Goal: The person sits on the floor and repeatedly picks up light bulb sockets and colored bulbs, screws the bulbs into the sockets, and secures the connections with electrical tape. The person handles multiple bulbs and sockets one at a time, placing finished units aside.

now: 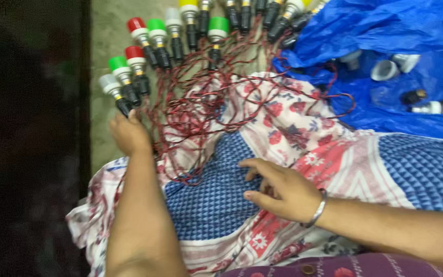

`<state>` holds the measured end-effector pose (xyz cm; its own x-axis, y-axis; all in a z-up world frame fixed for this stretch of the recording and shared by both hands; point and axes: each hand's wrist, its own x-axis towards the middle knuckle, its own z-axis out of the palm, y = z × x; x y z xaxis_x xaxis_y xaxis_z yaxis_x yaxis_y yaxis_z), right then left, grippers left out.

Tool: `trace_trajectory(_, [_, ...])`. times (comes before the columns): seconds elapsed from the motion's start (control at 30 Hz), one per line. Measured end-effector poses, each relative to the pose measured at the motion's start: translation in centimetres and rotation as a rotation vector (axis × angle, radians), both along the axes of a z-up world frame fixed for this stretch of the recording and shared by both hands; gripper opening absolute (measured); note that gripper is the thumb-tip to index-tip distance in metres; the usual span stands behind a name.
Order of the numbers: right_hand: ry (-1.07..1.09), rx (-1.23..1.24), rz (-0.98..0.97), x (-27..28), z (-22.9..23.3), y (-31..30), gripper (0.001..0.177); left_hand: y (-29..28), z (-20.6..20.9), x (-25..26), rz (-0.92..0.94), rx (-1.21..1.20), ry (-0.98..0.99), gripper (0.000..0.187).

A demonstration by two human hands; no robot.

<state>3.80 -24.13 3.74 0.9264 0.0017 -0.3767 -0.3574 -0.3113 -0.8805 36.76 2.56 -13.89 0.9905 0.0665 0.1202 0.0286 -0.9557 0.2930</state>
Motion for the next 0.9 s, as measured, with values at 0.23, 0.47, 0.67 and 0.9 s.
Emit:
trace_trajectory(0.23, [-0.091,-0.065,0.031,0.2,1.1,0.0,0.061,0.5,2.5,0.8,-0.056,0.14,0.013,0.061])
trace_trajectory(0.47, [-0.456,-0.182,-0.077,-2.6,4.0,-4.5,0.043,-8.0,15.9,-9.5,-0.649,-0.11,-0.322,0.04])
trace_trajectory(0.67, [-0.717,-1.028,-0.519,-8.0,4.1,-22.8,0.033,-21.6,21.3,-26.2,-1.066,-0.305,-0.13,0.048])
trace_trajectory(0.9, [0.124,-1.716,-0.669,-16.4,-2.3,-41.8,0.102,-33.4,22.1,-28.8,-1.502,-0.067,-0.315,0.034])
